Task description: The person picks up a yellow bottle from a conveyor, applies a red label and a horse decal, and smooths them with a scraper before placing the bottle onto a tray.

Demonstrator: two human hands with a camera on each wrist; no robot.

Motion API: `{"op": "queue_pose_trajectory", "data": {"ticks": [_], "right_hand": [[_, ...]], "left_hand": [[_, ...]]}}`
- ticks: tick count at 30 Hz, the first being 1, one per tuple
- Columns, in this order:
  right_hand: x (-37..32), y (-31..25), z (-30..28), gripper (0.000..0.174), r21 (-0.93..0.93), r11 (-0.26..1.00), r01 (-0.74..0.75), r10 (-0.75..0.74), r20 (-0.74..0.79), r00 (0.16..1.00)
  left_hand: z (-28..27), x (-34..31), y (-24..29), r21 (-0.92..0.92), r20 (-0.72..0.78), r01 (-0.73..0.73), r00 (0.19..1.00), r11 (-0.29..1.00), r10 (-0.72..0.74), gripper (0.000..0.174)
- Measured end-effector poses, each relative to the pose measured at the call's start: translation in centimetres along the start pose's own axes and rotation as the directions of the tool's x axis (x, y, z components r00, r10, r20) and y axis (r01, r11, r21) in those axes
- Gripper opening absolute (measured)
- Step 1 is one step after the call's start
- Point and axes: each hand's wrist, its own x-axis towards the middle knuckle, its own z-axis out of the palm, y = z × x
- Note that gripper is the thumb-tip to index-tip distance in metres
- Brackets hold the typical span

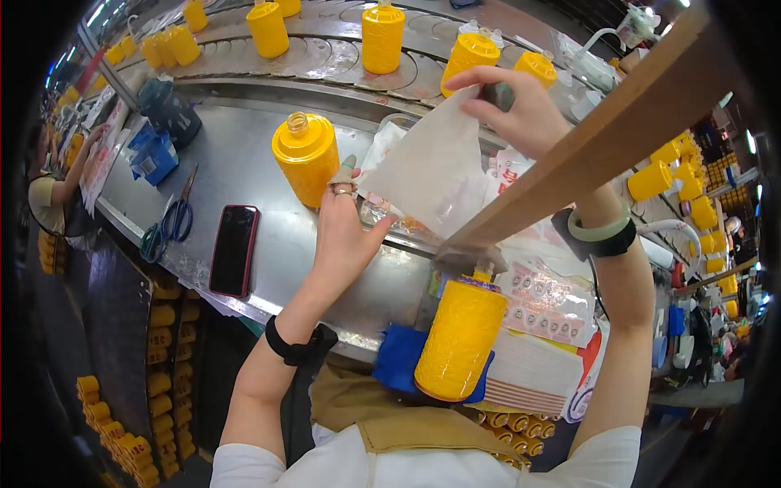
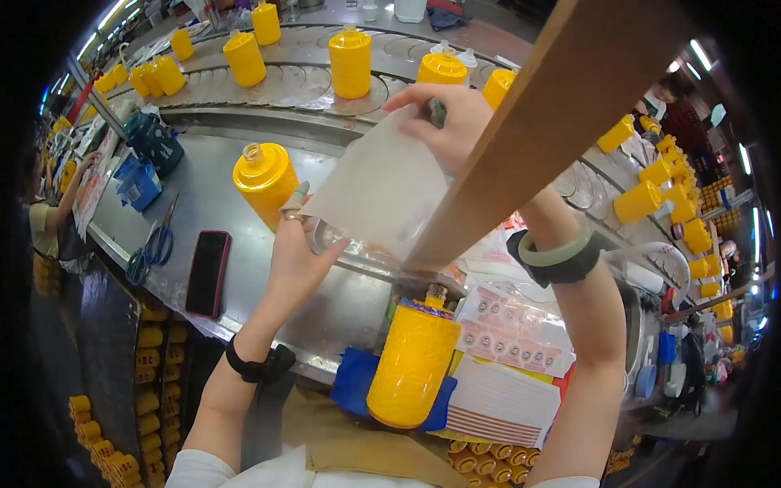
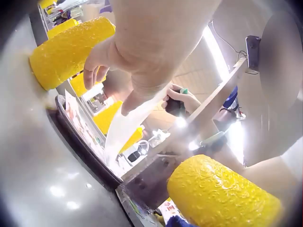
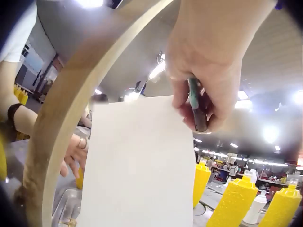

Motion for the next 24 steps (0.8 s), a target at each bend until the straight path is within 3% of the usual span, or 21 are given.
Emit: {"op": "queue_pose_trajectory", "data": {"ticks": [2,4,5,6,8,9,12,14,15,16,18,20,22,24], "right_hand": [[-0.1,-1.1,-2.1,0.018,0.086,0.994,-0.074,0.077,-0.038,0.996],[-0.1,-1.0,-3.5,0.017,0.307,0.915,-0.263,0.33,-0.189,0.925],[-0.6,-0.8,-3.7,0.019,0.198,0.96,-0.197,0.232,-0.171,0.958],[-1.2,-0.2,-4.1,0.019,0.199,0.96,-0.199,0.236,-0.18,0.955],[-2.2,1.2,-5.1,0.018,0.281,0.959,0.018,0.108,-0.426,0.898],[-3.0,0.2,-6.2,0.022,0.497,0.862,-0.099,0.299,-0.34,0.892],[-4.5,2.0,-7.2,0.03,0.541,0.838,-0.068,0.306,-0.364,0.88],[-4.8,1.4,-7.6,0.037,0.593,0.805,-0.008,0.289,-0.381,0.878],[-4.7,-0.3,-7.5,0.029,0.643,0.766,-0.01,0.342,-0.394,0.853],[-4.6,-1.5,-7.5,0.022,0.691,0.723,-0.009,0.395,-0.403,0.826],[-4.4,-2.5,-7.3,0.022,0.721,0.693,0.018,0.433,-0.435,0.789],[-4.8,-2.6,-7.9,0.022,0.749,0.661,0.047,0.472,-0.464,0.75],[-5.6,-2.1,-8.7,0.02,0.704,0.708,-0.057,0.535,-0.482,0.694],[-7.0,-0.1,-10.2,0.019,0.744,0.668,0.018,0.545,-0.505,0.669]], "left_hand": [[0.0,-0.2,0.2,-0.025,0.02,0.012,1.0,1.0,-0.012,0.084],[0.1,-0.7,0.8,-0.05,0.035,0.042,0.999,0.998,-0.04,0.086],[0.2,-0.8,1.3,-0.07,0.047,0.054,0.998,0.996,-0.051,0.088],[0.2,-0.6,1.6,-0.09,0.061,0.061,0.997,0.994,-0.055,0.09],[0.4,-0.1,1.7,-0.106,0.077,0.042,0.996,0.993,-0.034,0.087],[0.7,0.3,1.7,-0.124,0.092,0.034,0.996,0.992,-0.022,0.083],[1.9,2.7,1.1,-0.091,0.104,0.001,0.995,0.996,0.009,0.08],[2.5,5.1,1.1,-0.275,0.028,-0.044,0.998,0.96,0.054,0.08],[2.8,6.1,1.0,-0.314,0.048,-0.098,0.992,0.944,0.119,0.063],[3.1,7.1,1.1,-0.315,0.051,-0.104,0.991,0.943,0.126,0.063],[4.0,8.5,1.4,-0.384,0.266,0.056,0.963,0.922,0.052,0.041],[4.9,8.4,1.2,-0.416,0.272,0.087,0.962,0.905,0.033,0.034],[5.3,8.1,1.2,-0.444,0.288,0.124,0.958,0.887,0.01,0.028],[5.4,7.7,1.0,-0.413,0.351,0.163,0.936,0.896,-0.008,0.031]]}}
